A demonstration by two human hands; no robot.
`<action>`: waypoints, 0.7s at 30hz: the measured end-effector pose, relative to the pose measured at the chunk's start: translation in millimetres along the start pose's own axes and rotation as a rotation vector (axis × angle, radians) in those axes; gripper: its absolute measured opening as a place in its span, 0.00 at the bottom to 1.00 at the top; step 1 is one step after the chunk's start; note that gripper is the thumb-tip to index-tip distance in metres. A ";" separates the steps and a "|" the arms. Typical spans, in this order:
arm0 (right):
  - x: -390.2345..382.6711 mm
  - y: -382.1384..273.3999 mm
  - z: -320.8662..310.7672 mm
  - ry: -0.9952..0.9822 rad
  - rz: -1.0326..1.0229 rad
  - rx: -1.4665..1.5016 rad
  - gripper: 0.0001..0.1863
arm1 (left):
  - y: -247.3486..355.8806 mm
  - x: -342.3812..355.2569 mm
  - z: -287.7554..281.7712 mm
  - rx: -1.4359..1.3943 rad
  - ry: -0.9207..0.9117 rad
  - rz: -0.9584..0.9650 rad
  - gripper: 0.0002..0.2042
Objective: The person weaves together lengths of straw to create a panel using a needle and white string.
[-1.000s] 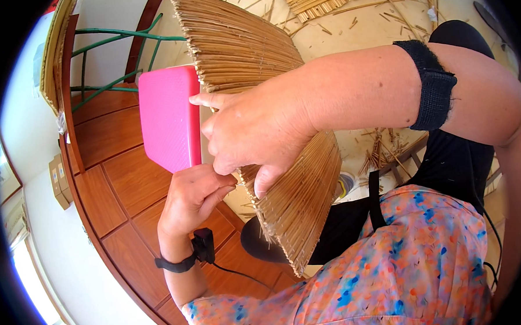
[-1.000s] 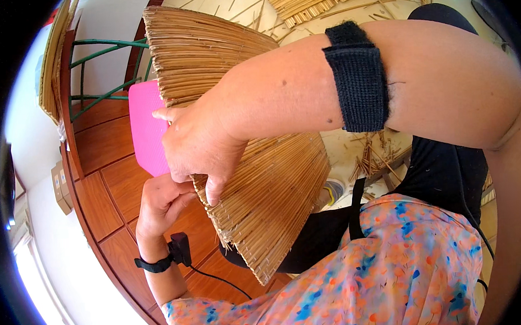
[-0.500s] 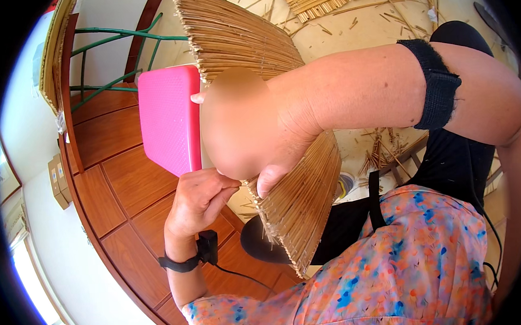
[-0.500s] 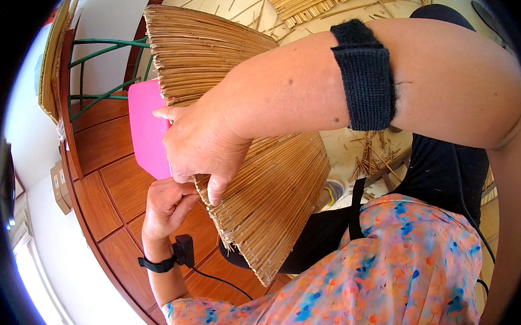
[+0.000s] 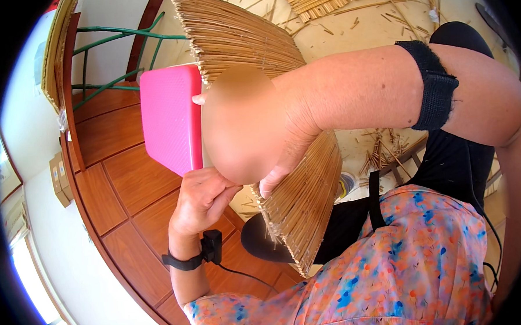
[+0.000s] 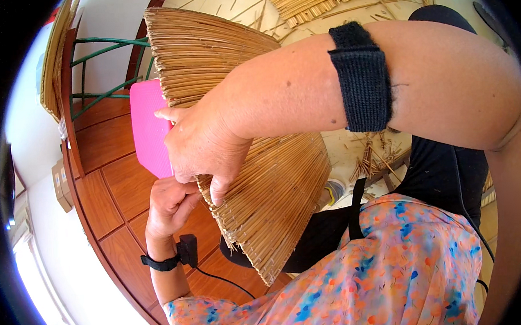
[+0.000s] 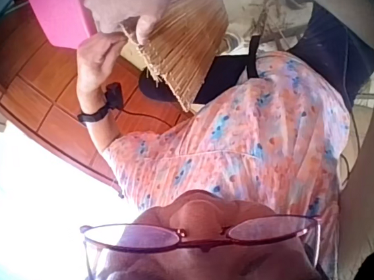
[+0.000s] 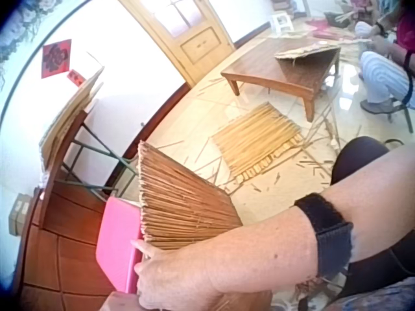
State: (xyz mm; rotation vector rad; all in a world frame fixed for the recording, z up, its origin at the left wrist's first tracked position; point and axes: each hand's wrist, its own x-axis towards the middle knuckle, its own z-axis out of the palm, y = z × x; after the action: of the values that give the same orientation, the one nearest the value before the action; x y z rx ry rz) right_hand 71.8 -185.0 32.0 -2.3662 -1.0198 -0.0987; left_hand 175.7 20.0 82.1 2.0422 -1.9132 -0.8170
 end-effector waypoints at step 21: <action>-45.8 -83.6 -3.8 0.106 0.588 0.147 0.27 | -6.9 -8.9 1.9 -0.034 0.057 0.007 0.04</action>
State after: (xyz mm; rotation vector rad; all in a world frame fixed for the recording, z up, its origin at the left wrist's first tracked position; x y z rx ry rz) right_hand -17.8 -170.1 61.2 -2.3938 -0.2451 0.0686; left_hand 180.6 30.0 79.2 2.0156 -1.8630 -0.7759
